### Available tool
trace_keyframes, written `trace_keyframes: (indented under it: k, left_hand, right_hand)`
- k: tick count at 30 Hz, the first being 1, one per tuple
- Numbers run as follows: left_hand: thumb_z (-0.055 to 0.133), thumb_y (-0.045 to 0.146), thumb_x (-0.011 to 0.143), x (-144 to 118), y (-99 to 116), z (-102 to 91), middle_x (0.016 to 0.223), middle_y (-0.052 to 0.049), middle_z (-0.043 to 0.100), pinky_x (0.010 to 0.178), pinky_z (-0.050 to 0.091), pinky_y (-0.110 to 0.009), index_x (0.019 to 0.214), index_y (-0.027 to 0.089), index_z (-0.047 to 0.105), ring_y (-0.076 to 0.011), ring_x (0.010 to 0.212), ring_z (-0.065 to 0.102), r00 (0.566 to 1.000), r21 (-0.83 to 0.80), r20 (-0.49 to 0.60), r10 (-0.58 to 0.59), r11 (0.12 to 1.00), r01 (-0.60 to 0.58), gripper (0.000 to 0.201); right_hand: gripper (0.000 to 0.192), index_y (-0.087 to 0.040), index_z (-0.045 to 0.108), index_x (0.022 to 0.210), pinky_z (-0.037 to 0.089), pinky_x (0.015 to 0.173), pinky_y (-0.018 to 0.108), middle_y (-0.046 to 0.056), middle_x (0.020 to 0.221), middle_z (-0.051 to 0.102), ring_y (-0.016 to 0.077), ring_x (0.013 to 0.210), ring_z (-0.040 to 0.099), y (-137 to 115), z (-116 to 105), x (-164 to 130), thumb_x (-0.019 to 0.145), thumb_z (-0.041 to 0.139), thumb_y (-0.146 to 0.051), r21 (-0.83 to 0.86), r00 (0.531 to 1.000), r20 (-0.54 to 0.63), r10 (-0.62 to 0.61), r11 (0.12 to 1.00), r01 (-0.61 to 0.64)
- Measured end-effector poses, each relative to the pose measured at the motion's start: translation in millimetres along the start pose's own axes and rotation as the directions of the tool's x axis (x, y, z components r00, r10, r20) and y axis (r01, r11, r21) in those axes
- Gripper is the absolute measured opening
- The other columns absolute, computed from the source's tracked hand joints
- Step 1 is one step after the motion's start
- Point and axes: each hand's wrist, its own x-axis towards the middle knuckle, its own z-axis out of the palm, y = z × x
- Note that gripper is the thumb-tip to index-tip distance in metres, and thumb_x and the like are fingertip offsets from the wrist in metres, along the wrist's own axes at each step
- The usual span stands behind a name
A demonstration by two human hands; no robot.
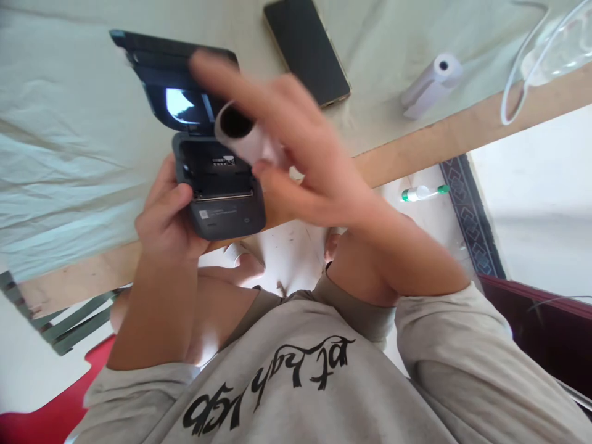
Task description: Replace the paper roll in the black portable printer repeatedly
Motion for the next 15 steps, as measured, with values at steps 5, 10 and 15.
trace_keyframes:
  k: [5,10,15]
  left_hand:
    - [0.072,0.031,0.08,-3.3,2.2,5.2,0.109,-0.002,0.069,0.078,0.053,-0.032,0.114,0.025,0.067,-0.0187,0.092,0.064,0.999,0.027,-0.019,0.027,0.999,-0.027,0.036]
    - [0.07,0.029,0.083,-6.0,3.2,4.6,0.106,-0.001,0.069,0.076,0.054,-0.031,0.119,0.024,0.064,-0.0177,0.092,0.066,1.0,0.021,-0.012,-0.006,1.0,0.006,0.036]
    - [0.069,0.034,0.084,-5.0,3.2,4.9,0.112,-0.002,0.069,0.081,0.057,-0.03,0.119,0.024,0.063,-0.019,0.099,0.066,1.0,0.021,0.002,0.009,1.0,-0.009,0.036]
  right_hand:
    - [0.061,-0.038,0.05,0.137,0.056,0.09,0.032,-0.004,0.123,0.066,0.017,0.109,0.065,-8.6,24.4,14.0,0.084,0.045,-0.008,-0.352,0.976,0.214,-0.041,0.929,0.116]
    - [0.027,-0.026,0.062,0.104,0.055,0.078,0.034,-0.001,0.11,0.074,0.0192,0.094,0.07,9.2,35.1,15.8,0.083,0.053,-0.011,-0.485,0.999,0.046,0.014,0.874,0.01]
    - [0.015,-0.023,0.058,0.08,0.051,0.08,0.037,0.0,0.097,0.074,0.0179,0.091,0.067,12.6,41.8,11.9,0.092,0.051,-0.017,-0.48,0.986,-0.048,-0.157,0.869,0.115]
